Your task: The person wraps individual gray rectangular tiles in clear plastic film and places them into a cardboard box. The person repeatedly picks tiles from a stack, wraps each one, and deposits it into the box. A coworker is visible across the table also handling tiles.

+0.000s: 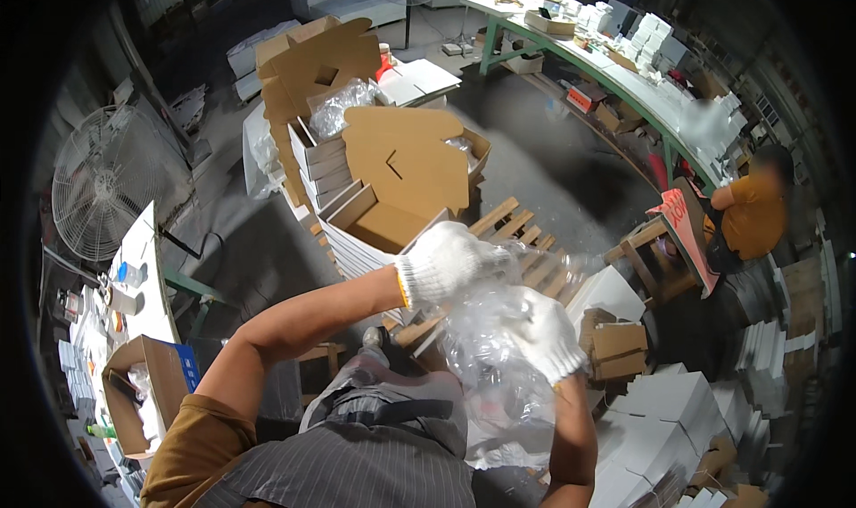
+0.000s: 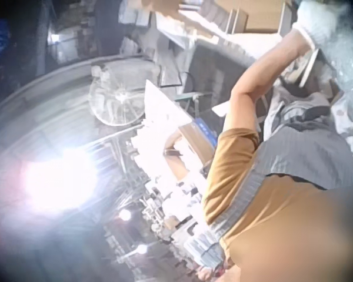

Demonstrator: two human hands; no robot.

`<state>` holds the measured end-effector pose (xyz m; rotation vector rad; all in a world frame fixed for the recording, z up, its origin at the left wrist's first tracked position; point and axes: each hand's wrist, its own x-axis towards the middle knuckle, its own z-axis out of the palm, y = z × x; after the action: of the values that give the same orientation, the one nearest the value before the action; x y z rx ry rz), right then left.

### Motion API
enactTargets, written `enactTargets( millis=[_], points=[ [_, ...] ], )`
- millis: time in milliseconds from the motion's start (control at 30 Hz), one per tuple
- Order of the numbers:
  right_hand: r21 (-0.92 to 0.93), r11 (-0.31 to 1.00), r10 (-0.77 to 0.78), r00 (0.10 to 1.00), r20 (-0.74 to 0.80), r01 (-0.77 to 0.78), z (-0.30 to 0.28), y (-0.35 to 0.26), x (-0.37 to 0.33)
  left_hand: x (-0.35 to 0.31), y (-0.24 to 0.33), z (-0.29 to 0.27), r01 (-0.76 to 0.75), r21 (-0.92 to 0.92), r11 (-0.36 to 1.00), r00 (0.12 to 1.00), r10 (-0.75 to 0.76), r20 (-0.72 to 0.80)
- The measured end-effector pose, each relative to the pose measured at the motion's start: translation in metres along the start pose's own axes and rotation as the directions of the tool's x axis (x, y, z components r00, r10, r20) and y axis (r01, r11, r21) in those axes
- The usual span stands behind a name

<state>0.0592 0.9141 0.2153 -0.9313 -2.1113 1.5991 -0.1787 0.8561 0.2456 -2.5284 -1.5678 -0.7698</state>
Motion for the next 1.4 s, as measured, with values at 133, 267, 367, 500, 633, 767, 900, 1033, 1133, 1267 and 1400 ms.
enactTargets(
  millis=[133, 267, 367, 500, 633, 767, 900, 1033, 1133, 1267, 1400],
  points=[
    [-0.046, 0.999, -0.033, 0.990, -0.139, 0.027, 0.005, -0.026, -0.009, 0.006, -0.030, -0.005, -0.007, -0.209, 0.978, 0.998, 0.020, 0.062],
    [-0.083, 0.996, -0.060, 0.931, -0.359, 0.032, 0.004, -0.049, -0.007, 0.014, -0.068, -0.009, 0.047, -0.159, 0.986, 0.984, -0.017, 0.180],
    [-0.118, 0.993, -0.086, 0.843, -0.531, 0.027, -0.005, -0.069, -0.006, 0.030, -0.105, -0.022, 0.005, -0.217, 0.976, 0.999, 0.006, 0.051],
    [-0.148, 0.988, -0.124, 0.728, -0.675, 0.032, -0.016, -0.086, 0.005, 0.039, -0.163, -0.034, -0.007, -0.201, 0.980, 0.998, -0.006, -0.062],
    [-0.208, 0.978, -0.156, 0.652, -0.742, -0.003, -0.020, -0.110, 0.004, 0.055, -0.223, -0.031, -0.066, -0.046, 0.997, 0.994, 0.062, -0.084],
    [-0.299, 0.947, -0.164, 0.623, -0.765, -0.117, -0.012, -0.130, -0.006, 0.067, -0.256, -0.037, -0.098, 0.116, 0.988, 0.995, 0.095, 0.027],
    [-0.666, 0.676, -0.314, 0.694, -0.648, -0.316, 0.000, -0.146, -0.025, 0.073, -0.281, -0.028, 0.028, 0.237, 0.971, 0.993, -0.053, 0.101],
    [-0.728, 0.519, -0.159, 0.785, -0.598, -0.449, 0.038, -0.177, -0.034, 0.079, -0.277, -0.027, 0.025, 0.401, 0.916, 0.999, -0.008, -0.045],
    [-0.751, 0.526, -0.280, 0.752, -0.596, -0.400, 0.045, -0.169, -0.052, 0.083, -0.281, -0.012, -0.039, 0.279, 0.960, 0.944, 0.127, -0.303],
    [-0.732, 0.465, -0.373, 0.640, -0.672, -0.498, 0.027, -0.118, -0.067, 0.078, -0.277, -0.010, -0.078, 0.290, 0.954, 0.883, 0.201, -0.425],
    [-0.752, 0.360, -0.354, 0.665, -0.658, -0.552, 0.036, -0.107, -0.090, 0.067, -0.272, -0.005, -0.142, 0.366, 0.920, 0.821, 0.316, -0.475]
  ],
)
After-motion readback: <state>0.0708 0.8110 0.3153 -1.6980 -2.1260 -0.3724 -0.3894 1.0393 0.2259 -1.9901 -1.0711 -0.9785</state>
